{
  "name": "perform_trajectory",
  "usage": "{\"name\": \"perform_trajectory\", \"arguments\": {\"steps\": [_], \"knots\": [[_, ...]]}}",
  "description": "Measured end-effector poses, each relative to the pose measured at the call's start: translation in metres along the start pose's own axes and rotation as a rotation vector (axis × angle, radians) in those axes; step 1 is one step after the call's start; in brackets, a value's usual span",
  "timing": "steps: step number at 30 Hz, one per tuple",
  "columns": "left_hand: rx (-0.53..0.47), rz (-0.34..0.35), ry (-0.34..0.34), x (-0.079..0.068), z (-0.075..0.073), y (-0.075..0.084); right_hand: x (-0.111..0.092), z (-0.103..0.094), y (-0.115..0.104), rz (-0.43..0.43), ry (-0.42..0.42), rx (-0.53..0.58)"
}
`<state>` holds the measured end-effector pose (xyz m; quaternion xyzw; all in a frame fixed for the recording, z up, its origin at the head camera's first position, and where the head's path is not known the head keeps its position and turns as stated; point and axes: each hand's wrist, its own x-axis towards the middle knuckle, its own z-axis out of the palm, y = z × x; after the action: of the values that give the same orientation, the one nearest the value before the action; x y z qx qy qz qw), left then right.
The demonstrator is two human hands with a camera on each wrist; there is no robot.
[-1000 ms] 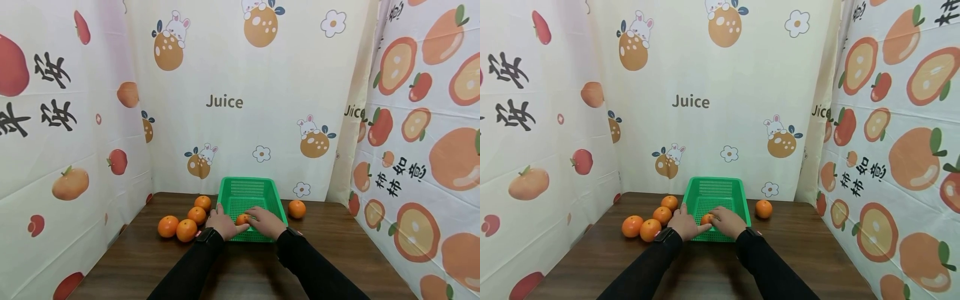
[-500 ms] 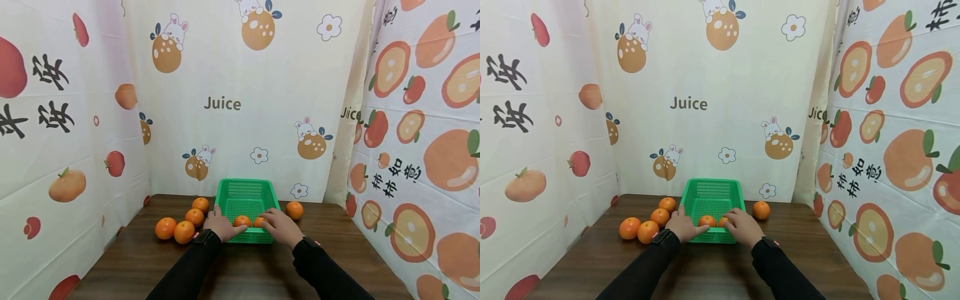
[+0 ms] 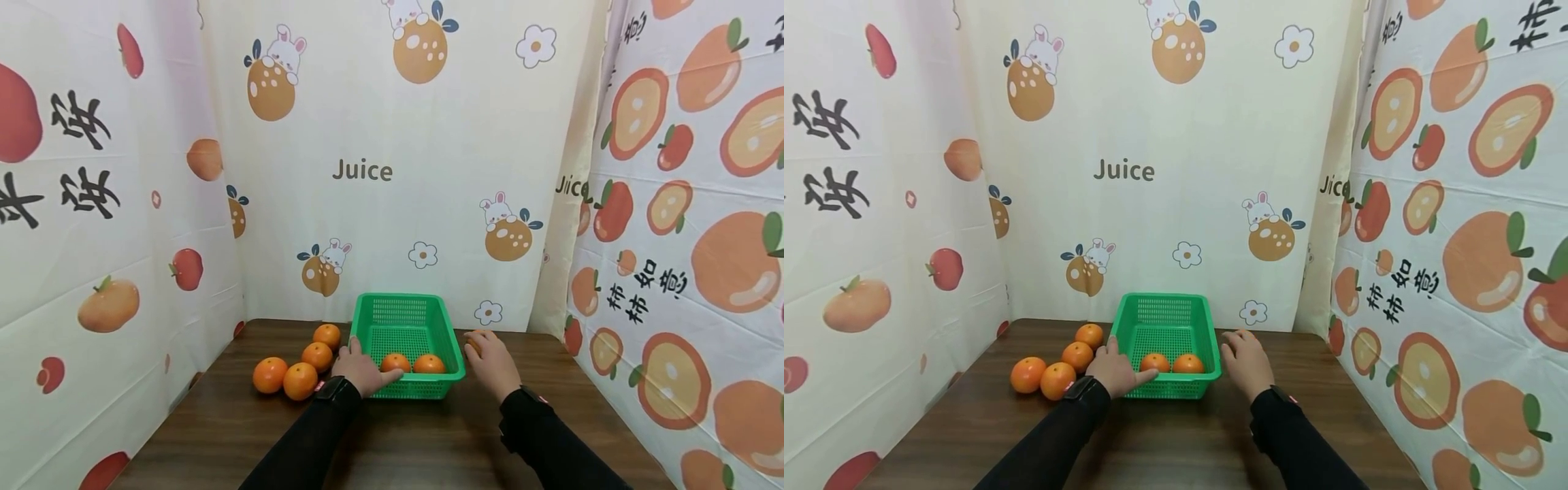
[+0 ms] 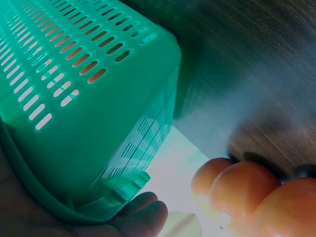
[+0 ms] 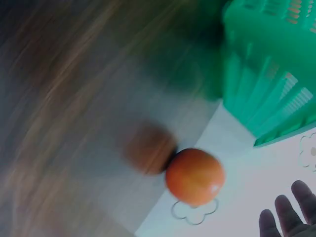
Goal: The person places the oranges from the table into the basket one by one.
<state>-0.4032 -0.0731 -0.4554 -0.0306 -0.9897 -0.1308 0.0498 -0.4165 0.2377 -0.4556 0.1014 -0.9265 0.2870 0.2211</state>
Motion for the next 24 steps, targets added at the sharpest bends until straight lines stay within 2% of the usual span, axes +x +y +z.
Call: {"name": "perform_trajectory", "arguments": {"steps": [8, 18, 24], "knots": [[-0.005, 0.017, 0.025, 0.002, -0.002, 0.001, -0.002, 0.000, 0.026, 0.024, -0.061, -0.103], [-0.005, 0.037, 0.028, 0.004, -0.002, 0.001, -0.005, 0.001, 0.038, 0.080, -0.141, -0.152], [-0.005, 0.041, 0.019, 0.001, -0.001, -0.001, 0.001, 0.006, 0.046, 0.140, -0.197, -0.179]]}}
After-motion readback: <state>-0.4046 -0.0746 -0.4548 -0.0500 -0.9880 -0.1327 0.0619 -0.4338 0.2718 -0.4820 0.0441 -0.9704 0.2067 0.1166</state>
